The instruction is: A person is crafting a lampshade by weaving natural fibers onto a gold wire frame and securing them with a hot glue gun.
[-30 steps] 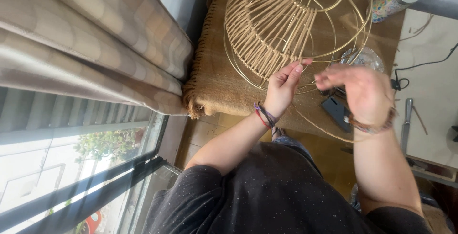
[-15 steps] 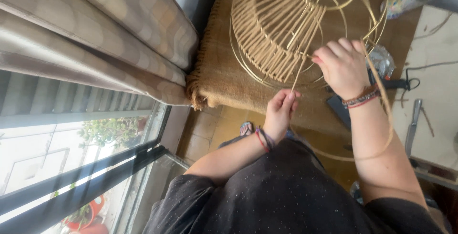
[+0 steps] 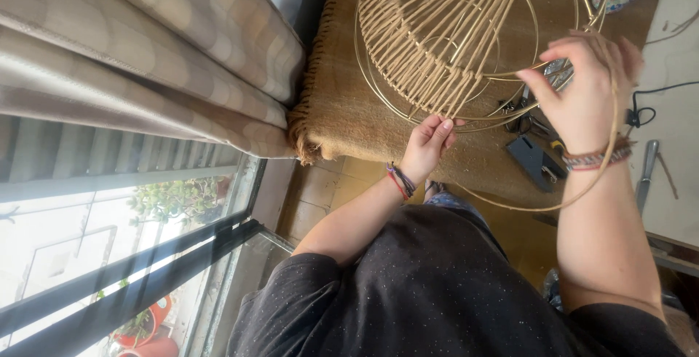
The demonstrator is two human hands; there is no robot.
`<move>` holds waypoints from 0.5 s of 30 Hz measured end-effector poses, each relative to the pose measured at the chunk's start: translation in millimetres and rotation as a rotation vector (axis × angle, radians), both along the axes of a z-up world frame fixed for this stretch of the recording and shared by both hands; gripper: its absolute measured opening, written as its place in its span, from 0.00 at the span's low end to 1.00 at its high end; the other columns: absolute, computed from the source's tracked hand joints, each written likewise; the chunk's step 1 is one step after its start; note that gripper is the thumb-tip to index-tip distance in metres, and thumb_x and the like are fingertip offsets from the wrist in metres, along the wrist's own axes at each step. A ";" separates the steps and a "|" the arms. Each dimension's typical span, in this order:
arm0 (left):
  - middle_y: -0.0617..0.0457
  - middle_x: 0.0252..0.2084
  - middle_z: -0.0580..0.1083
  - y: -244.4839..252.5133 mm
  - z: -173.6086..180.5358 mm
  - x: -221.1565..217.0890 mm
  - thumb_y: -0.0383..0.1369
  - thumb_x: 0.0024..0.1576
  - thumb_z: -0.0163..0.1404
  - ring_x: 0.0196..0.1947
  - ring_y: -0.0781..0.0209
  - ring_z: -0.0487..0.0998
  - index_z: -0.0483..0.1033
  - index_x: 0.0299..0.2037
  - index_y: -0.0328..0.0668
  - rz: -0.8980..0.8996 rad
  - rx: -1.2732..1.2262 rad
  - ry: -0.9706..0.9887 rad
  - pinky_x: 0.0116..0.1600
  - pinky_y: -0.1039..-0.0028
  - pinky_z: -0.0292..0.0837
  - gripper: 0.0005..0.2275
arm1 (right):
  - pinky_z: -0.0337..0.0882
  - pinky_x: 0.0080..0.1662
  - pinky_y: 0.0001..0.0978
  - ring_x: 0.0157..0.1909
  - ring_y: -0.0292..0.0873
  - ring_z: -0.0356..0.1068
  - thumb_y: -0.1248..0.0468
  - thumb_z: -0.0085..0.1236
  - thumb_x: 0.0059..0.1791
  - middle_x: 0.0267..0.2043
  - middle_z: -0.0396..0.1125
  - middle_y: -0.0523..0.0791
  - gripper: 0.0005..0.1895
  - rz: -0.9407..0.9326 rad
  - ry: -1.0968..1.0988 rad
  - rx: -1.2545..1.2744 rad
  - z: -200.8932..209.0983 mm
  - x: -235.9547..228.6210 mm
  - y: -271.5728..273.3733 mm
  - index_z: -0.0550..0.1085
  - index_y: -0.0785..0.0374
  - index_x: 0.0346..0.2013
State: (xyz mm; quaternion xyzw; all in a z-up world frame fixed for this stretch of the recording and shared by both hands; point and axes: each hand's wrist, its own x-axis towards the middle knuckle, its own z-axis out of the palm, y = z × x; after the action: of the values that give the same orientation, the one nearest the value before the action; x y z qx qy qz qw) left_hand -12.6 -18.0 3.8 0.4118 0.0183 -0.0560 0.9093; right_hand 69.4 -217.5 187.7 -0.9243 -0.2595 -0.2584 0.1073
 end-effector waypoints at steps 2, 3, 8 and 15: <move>0.54 0.37 0.73 3.8 11.7 -4.1 0.36 0.69 0.45 0.24 0.73 0.62 0.71 0.38 0.45 -0.010 0.089 -0.025 0.25 0.84 0.54 0.08 | 0.59 0.64 0.47 0.59 0.52 0.74 0.41 0.72 0.64 0.56 0.79 0.46 0.23 -0.140 -0.057 -0.114 15.7 -20.7 -8.2 0.83 0.58 0.48; 0.61 0.25 0.68 5.4 17.2 -6.9 0.38 0.69 0.44 0.23 0.74 0.62 0.76 0.42 0.44 -0.015 0.178 -0.050 0.26 0.83 0.53 0.10 | 0.61 0.56 0.43 0.58 0.52 0.70 0.34 0.67 0.66 0.57 0.78 0.46 0.29 -0.273 -0.115 -0.228 23.3 -31.7 -12.4 0.84 0.57 0.50; 0.59 0.27 0.70 13.6 24.0 -3.5 0.35 0.69 0.44 0.22 0.75 0.61 0.77 0.44 0.42 -0.048 0.084 -0.031 0.25 0.85 0.50 0.09 | 0.73 0.50 0.44 0.42 0.50 0.73 0.64 0.47 0.71 0.49 0.75 0.56 0.23 -0.045 0.165 0.297 23.1 -24.8 2.7 0.55 0.78 0.74; 0.60 0.24 0.67 16.3 22.2 6.5 0.33 0.69 0.43 0.20 0.73 0.59 0.75 0.44 0.39 -0.078 0.062 -0.070 0.24 0.84 0.48 0.09 | 0.77 0.61 0.37 0.55 0.43 0.74 0.72 0.49 0.54 0.55 0.73 0.42 0.23 1.042 0.551 0.297 33.6 -63.1 37.5 0.68 0.53 0.63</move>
State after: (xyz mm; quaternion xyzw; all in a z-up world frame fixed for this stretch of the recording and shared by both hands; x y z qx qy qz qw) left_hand -6.1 -1.6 26.0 0.4417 -0.0277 -0.0764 0.8935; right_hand 6.3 -180.0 221.3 -0.6836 -0.6017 0.0433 0.4108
